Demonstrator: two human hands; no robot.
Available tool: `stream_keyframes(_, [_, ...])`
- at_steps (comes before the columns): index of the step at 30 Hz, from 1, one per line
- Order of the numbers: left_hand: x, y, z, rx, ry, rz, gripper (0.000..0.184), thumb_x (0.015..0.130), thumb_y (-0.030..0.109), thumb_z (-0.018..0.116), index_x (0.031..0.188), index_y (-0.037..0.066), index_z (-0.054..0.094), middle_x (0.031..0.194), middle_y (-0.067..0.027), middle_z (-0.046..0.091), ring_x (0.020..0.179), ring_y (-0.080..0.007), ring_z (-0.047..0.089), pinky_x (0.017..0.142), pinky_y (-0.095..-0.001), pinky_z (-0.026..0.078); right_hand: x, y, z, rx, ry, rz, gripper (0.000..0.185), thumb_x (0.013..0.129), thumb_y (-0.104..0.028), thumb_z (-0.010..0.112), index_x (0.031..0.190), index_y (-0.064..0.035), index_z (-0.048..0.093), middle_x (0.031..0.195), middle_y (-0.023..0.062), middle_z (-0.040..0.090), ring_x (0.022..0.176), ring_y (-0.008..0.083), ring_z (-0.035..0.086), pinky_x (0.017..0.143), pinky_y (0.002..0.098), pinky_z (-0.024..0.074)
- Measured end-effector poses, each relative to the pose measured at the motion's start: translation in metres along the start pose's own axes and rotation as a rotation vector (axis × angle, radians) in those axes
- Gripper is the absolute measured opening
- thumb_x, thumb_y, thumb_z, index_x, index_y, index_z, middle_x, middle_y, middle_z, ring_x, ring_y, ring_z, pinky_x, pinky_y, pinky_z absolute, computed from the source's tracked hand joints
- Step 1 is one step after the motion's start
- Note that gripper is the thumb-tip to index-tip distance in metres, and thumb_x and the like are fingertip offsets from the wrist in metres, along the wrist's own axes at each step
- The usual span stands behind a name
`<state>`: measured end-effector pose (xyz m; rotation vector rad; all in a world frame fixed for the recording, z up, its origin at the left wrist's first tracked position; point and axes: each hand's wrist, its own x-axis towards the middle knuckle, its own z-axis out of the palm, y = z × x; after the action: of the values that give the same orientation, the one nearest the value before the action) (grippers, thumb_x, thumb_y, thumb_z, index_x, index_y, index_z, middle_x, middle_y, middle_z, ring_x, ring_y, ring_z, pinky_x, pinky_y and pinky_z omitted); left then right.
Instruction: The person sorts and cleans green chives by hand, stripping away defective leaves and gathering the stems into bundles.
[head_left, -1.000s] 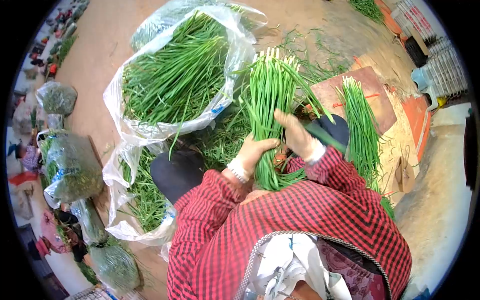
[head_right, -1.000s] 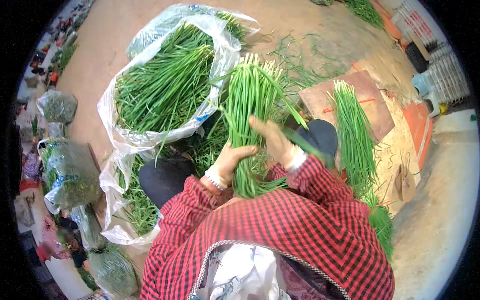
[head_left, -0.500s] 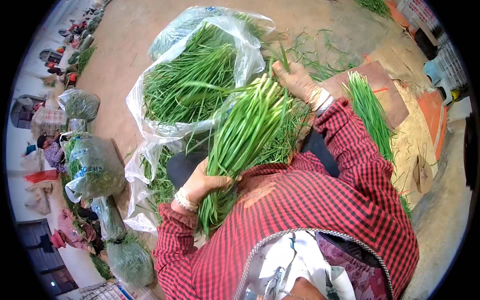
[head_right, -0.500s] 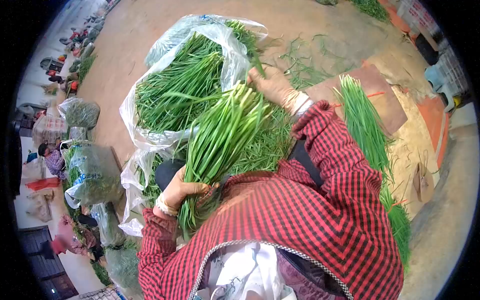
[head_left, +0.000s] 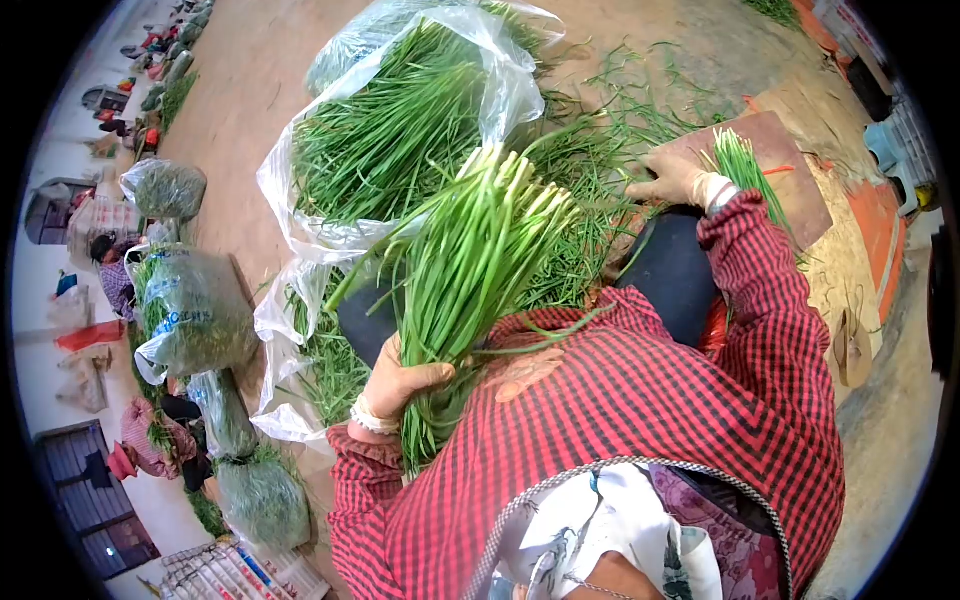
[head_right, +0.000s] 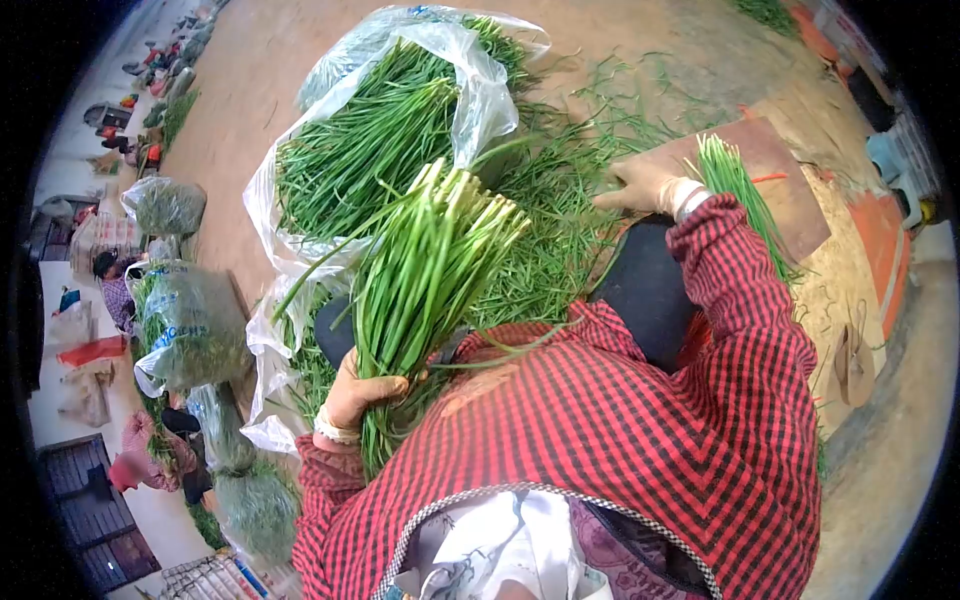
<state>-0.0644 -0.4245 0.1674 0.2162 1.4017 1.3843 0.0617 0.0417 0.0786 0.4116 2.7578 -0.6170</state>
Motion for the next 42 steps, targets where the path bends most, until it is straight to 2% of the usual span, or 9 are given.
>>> stream_keyframes(5, [0.012,-0.002,0.010,0.370,0.148,0.068,0.059,0.071,-0.002,0.070,0.127,-0.001,0.052,0.106,-0.0045,0.065,0.093,-0.0113,0.059,0.085,-0.0260,0.047,-0.021,-0.104,-0.028,0.185,0.305,-0.448,0.097,0.077,-0.046,0.073,0.146,0.0002,0.023,0.149,0.0230,0.027,0.140,0.0332,0.024,0.114,0.0397,0.0219])
stream_keyframes(8, [0.016,-0.003,0.016,0.389,0.127,0.044,0.064,0.072,-0.001,0.069,0.132,0.000,0.048,0.107,-0.0038,0.064,0.094,-0.0106,0.058,0.087,-0.0261,0.046,-0.015,-0.152,-0.019,0.059,0.368,-0.584,0.104,0.070,-0.053,0.075,0.143,0.0042,0.028,0.143,0.0275,0.034,0.136,0.0391,0.030,0.114,0.0443,0.0227])
stream_keyframes(13, [0.019,-0.009,0.017,0.436,0.041,0.028,0.067,0.072,-0.003,0.069,0.134,0.002,0.047,0.112,-0.0031,0.063,0.099,-0.0102,0.056,0.091,-0.0261,0.045,0.008,-0.192,0.008,0.304,0.275,-0.939,0.029,0.083,-0.029,0.067,0.102,-0.0082,0.065,0.094,0.0104,0.064,0.099,0.0321,0.057,0.092,0.0454,0.0413])
stream_keyframes(21, [0.009,-0.007,0.012,0.331,-0.058,-0.044,0.071,0.070,-0.011,0.066,0.136,0.003,0.045,0.117,-0.0001,0.061,0.103,-0.0076,0.055,0.093,-0.0252,0.043,0.006,-0.164,0.020,0.342,0.535,-0.562,0.013,0.088,-0.011,0.056,0.101,-0.0128,0.058,0.072,0.0091,0.061,0.062,0.0241,0.063,0.057,0.0323,0.0514])
stream_keyframes(25, [0.003,0.000,0.008,0.354,-0.092,-0.036,0.073,0.069,-0.013,0.062,0.137,0.003,0.044,0.115,0.0006,0.062,0.101,-0.0066,0.056,0.090,-0.0230,0.044,0.015,-0.108,0.010,0.679,0.449,-0.246,0.023,0.096,-0.022,0.051,0.106,-0.0020,0.059,0.088,0.0084,0.067,0.083,0.0136,0.063,0.074,0.0297,0.0496])
stream_keyframes(28, [-0.004,0.000,0.003,0.391,-0.069,-0.021,0.072,0.068,-0.014,0.061,0.136,0.002,0.046,0.113,0.0011,0.064,0.100,-0.0056,0.056,0.089,-0.0222,0.045,0.022,-0.060,-0.002,0.051,0.182,0.057,0.045,0.094,-0.037,0.056,0.120,-0.0013,0.058,0.103,0.0167,0.066,0.102,0.0275,0.062,0.091,0.0356,0.0468])
stream_keyframes(34, [0.000,0.007,0.003,0.678,-0.193,0.072,0.072,0.065,-0.015,0.061,0.134,0.000,0.049,0.112,0.0005,0.065,0.099,-0.0042,0.056,0.090,-0.0221,0.044,-0.008,-0.127,-0.034,0.445,-0.155,-0.504,0.077,0.082,-0.041,0.069,0.142,-0.0050,0.037,0.144,0.0160,0.038,0.134,0.0280,0.035,0.111,0.0394,0.0293])
stream_keyframes(36, [0.006,0.008,0.007,0.723,-0.210,0.114,0.072,0.063,-0.015,0.060,0.133,-0.001,0.049,0.112,0.0005,0.065,0.099,-0.0036,0.055,0.090,-0.0220,0.044,-0.010,-0.163,-0.021,0.587,-0.172,-0.823,0.069,0.083,-0.043,0.068,0.131,0.0016,0.048,0.134,0.0211,0.048,0.127,0.0316,0.044,0.107,0.0379,0.0341])
stream_keyframes(42, [-0.008,0.026,0.008,1.128,-0.123,0.249,0.066,0.066,-0.002,0.067,0.130,0.013,0.056,0.113,-0.0091,0.066,0.101,-0.0231,0.066,0.088,-0.0292,0.050,-0.022,-0.170,-0.004,0.445,-0.404,-0.543,0.040,0.091,-0.040,0.055,0.099,-0.0027,0.065,0.087,0.0176,0.066,0.082,0.0253,0.064,0.074,0.0368,0.0483])
